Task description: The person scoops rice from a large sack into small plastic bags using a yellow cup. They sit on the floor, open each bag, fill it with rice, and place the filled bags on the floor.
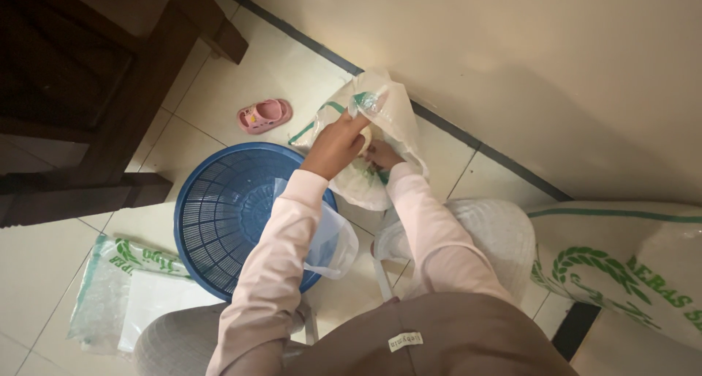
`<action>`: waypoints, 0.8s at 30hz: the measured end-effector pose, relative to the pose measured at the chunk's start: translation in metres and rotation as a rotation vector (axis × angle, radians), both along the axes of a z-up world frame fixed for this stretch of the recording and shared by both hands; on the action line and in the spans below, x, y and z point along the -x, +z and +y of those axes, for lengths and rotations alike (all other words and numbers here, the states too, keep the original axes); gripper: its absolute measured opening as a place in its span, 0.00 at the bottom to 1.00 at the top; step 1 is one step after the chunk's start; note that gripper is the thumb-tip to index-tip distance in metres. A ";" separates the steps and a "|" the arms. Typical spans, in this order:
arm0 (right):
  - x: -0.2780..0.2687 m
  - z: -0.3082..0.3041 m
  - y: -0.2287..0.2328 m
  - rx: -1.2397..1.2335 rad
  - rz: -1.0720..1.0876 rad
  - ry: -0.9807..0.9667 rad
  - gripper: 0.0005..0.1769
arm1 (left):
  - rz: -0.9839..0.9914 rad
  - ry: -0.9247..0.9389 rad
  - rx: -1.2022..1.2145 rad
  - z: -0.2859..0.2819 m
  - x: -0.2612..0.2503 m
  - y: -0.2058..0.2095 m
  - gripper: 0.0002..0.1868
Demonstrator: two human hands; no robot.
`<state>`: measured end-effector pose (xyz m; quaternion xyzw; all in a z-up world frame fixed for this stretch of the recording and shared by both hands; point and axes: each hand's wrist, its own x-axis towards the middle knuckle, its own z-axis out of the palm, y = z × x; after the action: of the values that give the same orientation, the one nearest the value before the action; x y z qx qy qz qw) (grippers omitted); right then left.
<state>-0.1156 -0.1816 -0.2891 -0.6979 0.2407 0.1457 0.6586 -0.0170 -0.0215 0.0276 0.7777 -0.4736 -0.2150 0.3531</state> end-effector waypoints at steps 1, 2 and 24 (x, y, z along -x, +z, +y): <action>0.002 -0.003 0.000 -0.107 -0.023 0.038 0.11 | -0.011 -0.006 0.004 -0.001 0.000 0.000 0.38; 0.004 -0.004 0.001 -0.162 0.038 0.002 0.11 | -0.019 -0.013 0.008 -0.002 0.000 -0.001 0.38; 0.000 0.021 -0.005 0.076 0.071 -0.141 0.16 | -0.063 0.004 0.080 0.008 -0.004 -0.007 0.43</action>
<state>-0.1160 -0.1603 -0.2938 -0.6982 0.3177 0.1145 0.6312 -0.0127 -0.0133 0.0201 0.7703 -0.4912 -0.1706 0.3692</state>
